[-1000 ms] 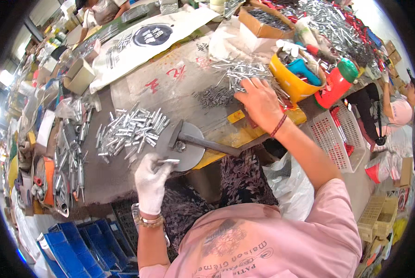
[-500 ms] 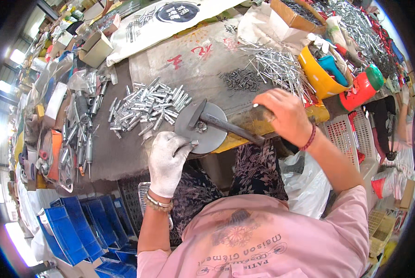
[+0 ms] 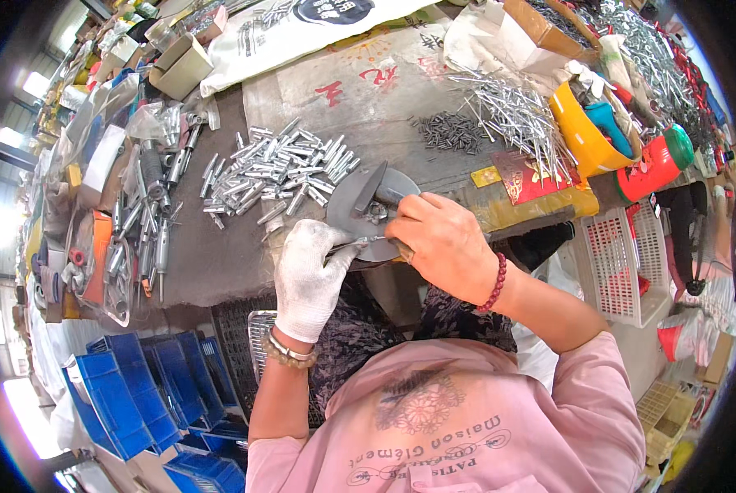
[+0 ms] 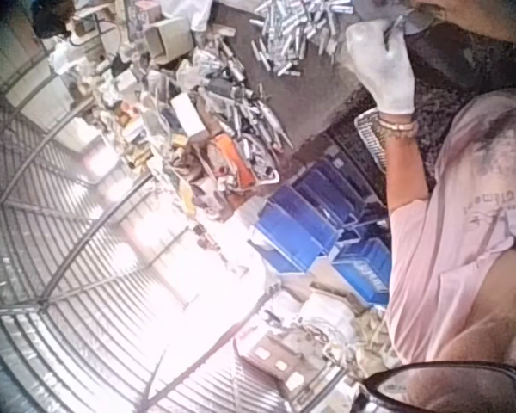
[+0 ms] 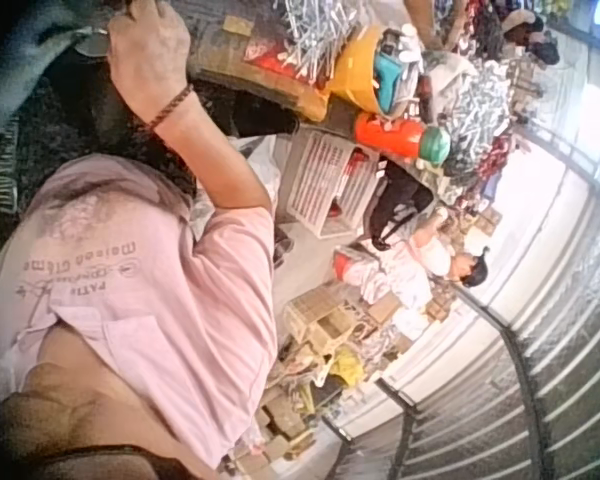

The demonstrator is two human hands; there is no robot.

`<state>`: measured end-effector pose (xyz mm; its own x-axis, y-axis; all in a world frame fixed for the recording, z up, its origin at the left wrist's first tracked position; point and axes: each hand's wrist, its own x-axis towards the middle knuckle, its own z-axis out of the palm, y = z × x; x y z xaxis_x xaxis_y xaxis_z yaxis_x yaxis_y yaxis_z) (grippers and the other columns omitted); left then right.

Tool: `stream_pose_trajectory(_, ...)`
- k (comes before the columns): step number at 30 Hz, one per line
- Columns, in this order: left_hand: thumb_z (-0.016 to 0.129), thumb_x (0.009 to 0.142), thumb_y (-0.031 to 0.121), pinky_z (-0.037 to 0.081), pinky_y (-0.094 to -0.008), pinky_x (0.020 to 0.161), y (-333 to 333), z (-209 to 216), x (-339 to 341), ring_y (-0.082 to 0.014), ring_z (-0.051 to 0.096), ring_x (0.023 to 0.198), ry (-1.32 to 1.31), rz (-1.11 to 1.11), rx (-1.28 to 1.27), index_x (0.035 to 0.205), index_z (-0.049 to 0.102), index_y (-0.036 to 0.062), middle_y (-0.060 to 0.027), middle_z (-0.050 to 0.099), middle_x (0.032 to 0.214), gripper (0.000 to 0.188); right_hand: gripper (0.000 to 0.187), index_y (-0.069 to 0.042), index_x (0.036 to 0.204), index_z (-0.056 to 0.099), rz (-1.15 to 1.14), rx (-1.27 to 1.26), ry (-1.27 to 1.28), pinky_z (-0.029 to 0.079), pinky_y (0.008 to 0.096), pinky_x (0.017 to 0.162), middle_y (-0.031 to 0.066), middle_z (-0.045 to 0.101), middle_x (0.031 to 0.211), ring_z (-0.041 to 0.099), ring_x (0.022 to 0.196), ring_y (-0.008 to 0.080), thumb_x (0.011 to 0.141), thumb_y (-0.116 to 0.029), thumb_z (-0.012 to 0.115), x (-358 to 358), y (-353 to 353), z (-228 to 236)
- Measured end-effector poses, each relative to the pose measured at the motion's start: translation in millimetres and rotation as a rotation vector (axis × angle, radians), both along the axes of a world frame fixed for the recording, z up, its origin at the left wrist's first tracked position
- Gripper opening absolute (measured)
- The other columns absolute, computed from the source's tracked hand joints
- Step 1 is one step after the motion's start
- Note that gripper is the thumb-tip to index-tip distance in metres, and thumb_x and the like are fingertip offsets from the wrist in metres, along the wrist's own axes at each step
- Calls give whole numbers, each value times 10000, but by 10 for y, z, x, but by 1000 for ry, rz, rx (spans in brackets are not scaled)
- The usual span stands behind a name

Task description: The person assembles metal components by inserting metal pins into metal parts, hammering them on a round metal anvil with a hammer, and placing the finished pieces into a tray.

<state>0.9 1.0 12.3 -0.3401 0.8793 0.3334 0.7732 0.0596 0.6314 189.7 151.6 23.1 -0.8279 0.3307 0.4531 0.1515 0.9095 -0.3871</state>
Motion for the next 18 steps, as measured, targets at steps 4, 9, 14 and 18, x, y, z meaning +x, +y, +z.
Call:
stream_pose_trajectory(4,883,803,6,543,-408,858,-13,-23,-18,-308,674,952,16,-34,59,962,769,40,-108,688,957,199,54,-91,860,708,15,8,28,563,440,849,72,615,952,659,946,302,845,-51,740,-31,-2,-17)
stream_pose_trajectory(9,875,799,-12,545,-409,863,-29,-27,-17,-306,676,957,14,-39,49,947,770,42,-104,688,955,189,60,-104,899,734,54,1,28,542,430,863,54,612,955,639,973,282,854,-66,741,-40,17,-52)
stream_pose_trajectory(14,870,793,-18,545,-406,863,-14,-30,-7,-306,678,962,11,-42,76,949,780,44,-106,696,960,190,52,-109,906,736,66,4,26,537,426,866,52,612,960,635,977,278,864,-79,732,-51,40,-76)
stream_pose_trajectory(18,868,794,-19,545,-408,864,0,-49,-4,-307,677,963,-39,-44,53,949,781,44,-105,698,957,189,174,-115,962,784,71,59,55,559,416,846,46,630,926,657,925,279,813,-41,735,-106,24,-70)
